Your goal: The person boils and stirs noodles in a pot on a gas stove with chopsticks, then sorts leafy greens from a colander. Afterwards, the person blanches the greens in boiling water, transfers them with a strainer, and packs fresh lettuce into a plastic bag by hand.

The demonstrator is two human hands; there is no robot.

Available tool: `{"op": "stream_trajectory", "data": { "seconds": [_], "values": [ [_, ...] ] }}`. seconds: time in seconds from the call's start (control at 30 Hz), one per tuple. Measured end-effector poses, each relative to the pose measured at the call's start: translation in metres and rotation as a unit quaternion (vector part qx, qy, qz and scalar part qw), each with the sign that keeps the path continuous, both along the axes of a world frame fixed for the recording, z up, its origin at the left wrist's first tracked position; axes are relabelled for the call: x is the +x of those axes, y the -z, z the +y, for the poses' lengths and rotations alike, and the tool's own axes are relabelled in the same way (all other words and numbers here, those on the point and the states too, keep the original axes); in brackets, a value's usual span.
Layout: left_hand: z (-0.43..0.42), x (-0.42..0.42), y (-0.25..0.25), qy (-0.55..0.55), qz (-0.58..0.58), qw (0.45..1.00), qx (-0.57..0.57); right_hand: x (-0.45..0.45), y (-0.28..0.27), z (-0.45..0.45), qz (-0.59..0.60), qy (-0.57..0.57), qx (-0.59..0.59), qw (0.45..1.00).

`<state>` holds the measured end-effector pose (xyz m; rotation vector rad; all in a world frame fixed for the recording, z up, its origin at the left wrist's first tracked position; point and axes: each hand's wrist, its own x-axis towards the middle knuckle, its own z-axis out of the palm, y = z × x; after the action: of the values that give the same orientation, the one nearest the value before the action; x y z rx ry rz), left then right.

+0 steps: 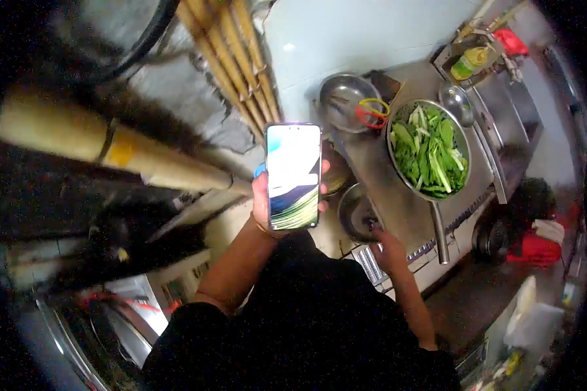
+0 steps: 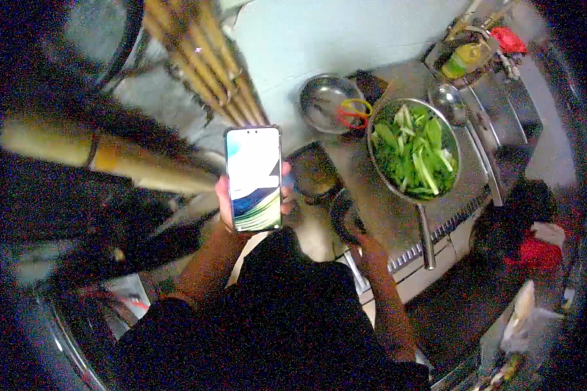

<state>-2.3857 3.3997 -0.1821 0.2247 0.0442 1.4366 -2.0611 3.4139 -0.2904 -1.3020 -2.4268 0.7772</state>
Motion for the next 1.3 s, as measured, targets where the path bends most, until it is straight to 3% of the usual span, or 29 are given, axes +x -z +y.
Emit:
{"op": "stream_trajectory", "data": {
  "seconds": [0.03,0.07,0.13,0.27,0.43,0.53,0.6,0.63,0.7,0.77,0.8,0.83,0.87,0.9,0.97,1.03,1.1,1.2,1.3],
  "values": [
    [0.019,-0.013,-0.008,0.018,0.007,1.000,-0.005,-0.014,-0.020,-0.003,-0.043,0.041,-0.058,0.997],
    [0.038,-0.024,-0.012,0.040,0.001,0.999,0.018,-0.007,0.011,-0.010,-0.092,0.062,-0.044,0.993],
    [0.073,-0.044,-0.015,0.081,-0.011,0.995,0.059,-0.027,-0.008,-0.007,-0.091,0.071,-0.107,0.988],
    [0.121,-0.065,-0.016,0.138,-0.023,0.990,0.033,-0.048,-0.012,-0.002,-0.095,0.109,-0.081,0.986],
    [0.148,-0.061,-0.001,0.124,0.043,0.991,0.041,-0.066,-0.025,0.013,-0.104,0.148,-0.094,0.979],
    [0.145,-0.065,0.017,0.091,0.145,0.983,-0.068,-0.061,-0.021,0.015,-0.073,0.169,-0.098,0.978],
    [0.128,-0.085,0.042,0.136,0.197,0.961,-0.136,-0.062,-0.034,0.025,-0.044,0.170,-0.007,0.985],
    [0.117,-0.089,0.039,0.108,0.206,0.965,-0.125,-0.060,-0.037,0.033,-0.017,0.173,0.020,0.985],
    [0.111,-0.082,0.002,0.086,0.240,0.932,-0.259,-0.053,-0.050,0.049,-0.011,0.191,0.093,0.977],
    [0.098,-0.090,0.009,0.140,0.312,0.898,-0.277,-0.038,-0.060,0.078,0.000,0.219,0.186,0.958],
    [0.081,-0.114,0.050,0.188,0.356,0.903,-0.151,-0.027,-0.062,0.100,0.034,0.230,0.232,0.945],
    [0.065,-0.131,0.078,0.190,0.509,0.819,-0.185,-0.016,-0.067,0.121,0.016,0.244,0.263,0.933],
    [0.062,-0.127,0.065,0.263,0.660,0.686,-0.153,-0.004,-0.073,0.140,-0.002,0.256,0.293,0.921],
    [0.038,-0.143,0.100,0.307,0.644,0.677,-0.181,0.008,-0.077,0.161,-0.011,0.269,0.290,0.918],
    [0.005,-0.146,0.104,0.420,0.658,0.584,-0.223,0.027,-0.081,0.201,-0.031,0.274,0.268,0.923],
    [0.005,-0.108,0.037,0.526,0.669,0.501,-0.160,0.034,-0.082,0.231,-0.083,0.254,0.219,0.938],
    [-0.072,-0.159,0.121,0.517,0.712,0.466,-0.094,0.030,-0.075,0.251,-0.206,0.212,0.110,0.949],
    [-0.057,-0.131,0.100,0.550,0.664,0.483,-0.152,0.018,-0.068,0.272,-0.335,0.178,0.008,0.925],
    [-0.026,-0.092,0.079,0.558,0.609,0.515,-0.231,0.020,-0.047,0.290,-0.309,0.209,-0.066,0.925]
  ]
}}
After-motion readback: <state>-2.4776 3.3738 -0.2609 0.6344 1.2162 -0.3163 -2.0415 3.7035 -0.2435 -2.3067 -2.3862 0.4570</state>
